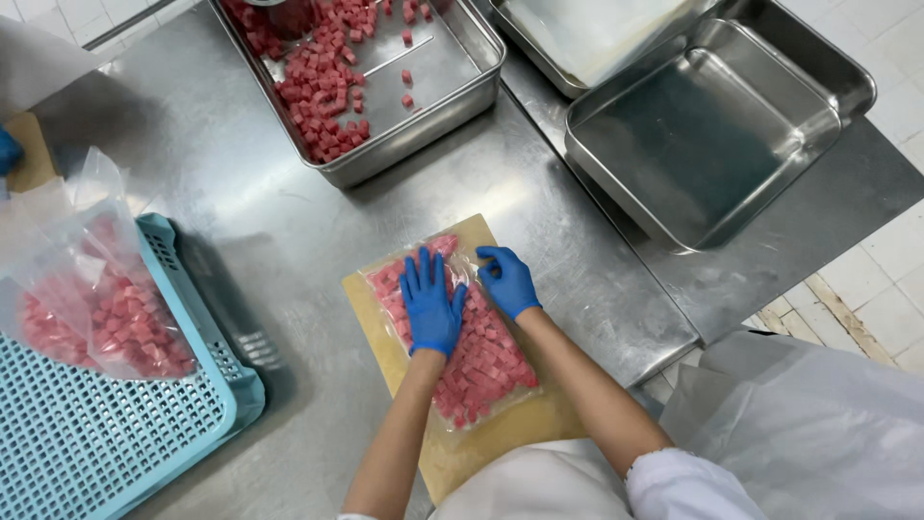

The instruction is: The person is arranging diced meat cubes inside plastic bags by hand, flattening each bag to spread the meat into a single layer, and placing the bags into a blue crate.

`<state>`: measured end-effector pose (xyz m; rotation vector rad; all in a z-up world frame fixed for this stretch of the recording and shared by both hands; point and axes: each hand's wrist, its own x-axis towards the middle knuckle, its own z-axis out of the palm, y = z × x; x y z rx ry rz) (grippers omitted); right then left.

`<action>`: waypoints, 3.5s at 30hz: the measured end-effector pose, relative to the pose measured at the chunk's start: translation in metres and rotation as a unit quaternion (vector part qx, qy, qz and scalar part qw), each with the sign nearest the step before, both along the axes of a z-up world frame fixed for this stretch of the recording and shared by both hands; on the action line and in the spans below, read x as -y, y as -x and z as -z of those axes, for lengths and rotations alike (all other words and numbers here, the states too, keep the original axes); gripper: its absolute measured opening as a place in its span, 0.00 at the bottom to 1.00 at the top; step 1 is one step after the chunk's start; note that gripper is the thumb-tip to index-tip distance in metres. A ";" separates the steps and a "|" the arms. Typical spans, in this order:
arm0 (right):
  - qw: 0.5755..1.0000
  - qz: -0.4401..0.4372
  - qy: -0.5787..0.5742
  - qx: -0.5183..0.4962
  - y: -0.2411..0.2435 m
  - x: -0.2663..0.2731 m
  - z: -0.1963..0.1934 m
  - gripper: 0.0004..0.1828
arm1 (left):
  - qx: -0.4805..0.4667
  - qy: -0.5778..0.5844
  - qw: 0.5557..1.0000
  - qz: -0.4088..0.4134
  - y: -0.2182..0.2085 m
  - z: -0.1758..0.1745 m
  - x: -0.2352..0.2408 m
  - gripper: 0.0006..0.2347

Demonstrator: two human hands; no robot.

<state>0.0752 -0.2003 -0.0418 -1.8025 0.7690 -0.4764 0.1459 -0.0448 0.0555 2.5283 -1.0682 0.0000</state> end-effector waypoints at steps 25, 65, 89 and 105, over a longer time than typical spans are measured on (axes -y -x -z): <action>0.972 -0.202 0.114 -0.022 0.197 -0.049 -0.032 0.29 | 0.058 -0.046 0.959 0.273 0.121 0.045 -0.061 0.36; 0.991 0.006 0.055 -0.119 0.005 -0.015 -0.012 0.16 | 0.011 -0.067 0.978 0.195 0.121 0.055 -0.032 0.42; 0.987 0.049 0.080 -0.130 -0.015 -0.011 -0.015 0.11 | -0.043 -0.044 0.978 0.199 0.127 0.037 -0.039 0.46; 0.990 0.053 0.106 -0.081 -0.037 0.001 -0.004 0.14 | -0.034 -0.022 0.979 0.199 0.124 0.031 -0.041 0.46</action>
